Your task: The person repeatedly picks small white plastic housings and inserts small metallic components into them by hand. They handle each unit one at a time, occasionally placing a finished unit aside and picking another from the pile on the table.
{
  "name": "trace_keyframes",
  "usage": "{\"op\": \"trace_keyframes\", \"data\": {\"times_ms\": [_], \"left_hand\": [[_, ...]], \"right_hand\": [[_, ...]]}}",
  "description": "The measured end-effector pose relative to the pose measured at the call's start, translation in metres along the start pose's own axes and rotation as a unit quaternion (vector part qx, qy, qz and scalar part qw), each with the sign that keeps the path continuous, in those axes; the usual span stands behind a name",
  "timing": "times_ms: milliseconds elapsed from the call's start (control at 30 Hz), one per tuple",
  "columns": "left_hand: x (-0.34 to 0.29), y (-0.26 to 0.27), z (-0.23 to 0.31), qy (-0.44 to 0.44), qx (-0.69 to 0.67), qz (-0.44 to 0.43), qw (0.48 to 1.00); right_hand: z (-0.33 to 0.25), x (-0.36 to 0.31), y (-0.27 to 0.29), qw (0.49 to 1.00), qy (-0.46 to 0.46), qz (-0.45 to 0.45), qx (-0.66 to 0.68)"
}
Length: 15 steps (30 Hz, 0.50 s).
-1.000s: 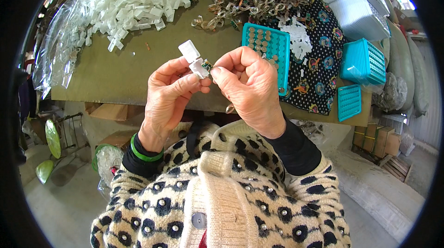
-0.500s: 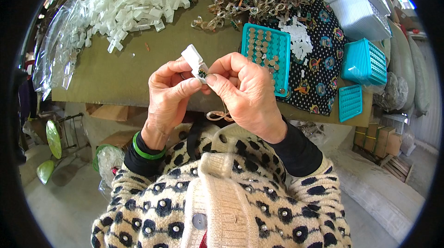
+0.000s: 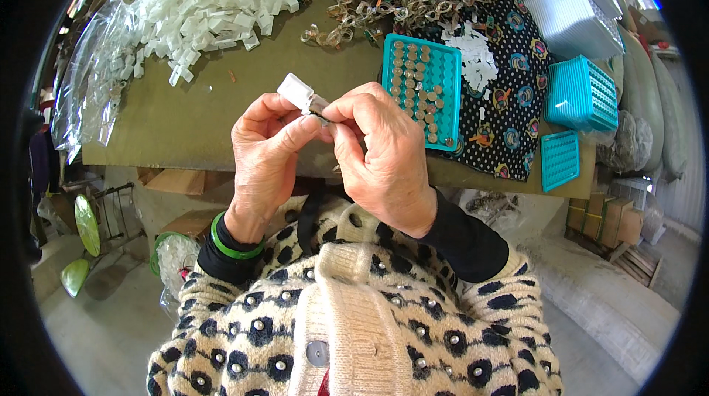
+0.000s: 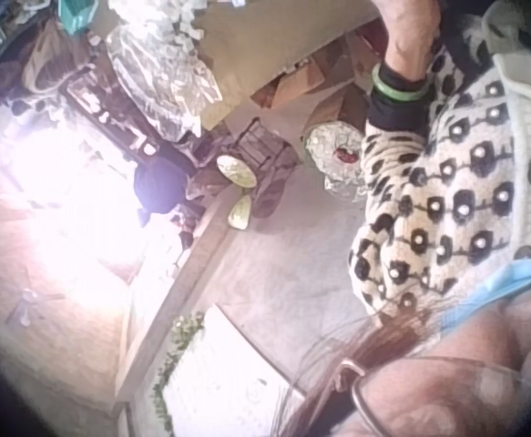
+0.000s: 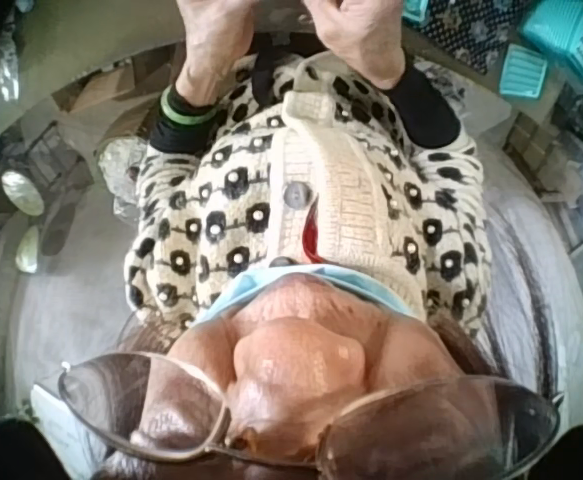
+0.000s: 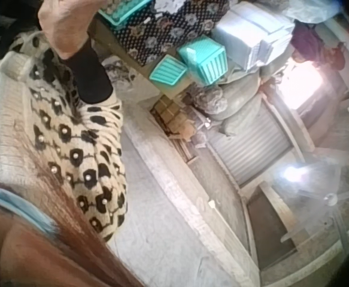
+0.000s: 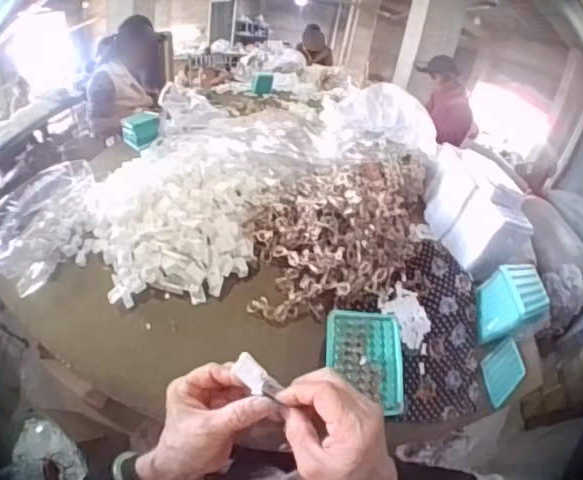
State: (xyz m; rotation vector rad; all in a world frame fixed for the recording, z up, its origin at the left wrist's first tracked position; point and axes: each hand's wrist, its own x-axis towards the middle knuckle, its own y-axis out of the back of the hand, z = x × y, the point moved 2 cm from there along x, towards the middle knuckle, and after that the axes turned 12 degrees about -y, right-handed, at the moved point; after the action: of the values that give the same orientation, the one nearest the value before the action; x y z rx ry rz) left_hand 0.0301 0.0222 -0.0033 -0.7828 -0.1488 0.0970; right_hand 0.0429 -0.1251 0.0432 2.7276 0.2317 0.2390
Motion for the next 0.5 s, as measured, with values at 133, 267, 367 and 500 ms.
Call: {"op": "trace_keyframes", "data": {"times_ms": [133,267,367,500], "left_hand": [[-0.002,-0.002,0.002,0.026,0.023,0.042,0.998],[-0.003,-0.004,0.002,0.027,0.051,0.05,0.997],[-0.003,-0.004,0.0,0.023,0.037,0.076,0.996],[-0.005,-0.008,0.001,-0.027,0.096,0.085,0.991]], "right_hand": [[0.001,-0.005,-0.003,0.998,0.015,0.057,-0.011],[0.005,-0.009,-0.005,0.994,0.025,0.08,-0.072],[0.009,-0.011,-0.008,0.988,0.049,0.086,-0.12],[0.012,-0.01,-0.012,0.97,0.122,0.107,-0.18]]}}
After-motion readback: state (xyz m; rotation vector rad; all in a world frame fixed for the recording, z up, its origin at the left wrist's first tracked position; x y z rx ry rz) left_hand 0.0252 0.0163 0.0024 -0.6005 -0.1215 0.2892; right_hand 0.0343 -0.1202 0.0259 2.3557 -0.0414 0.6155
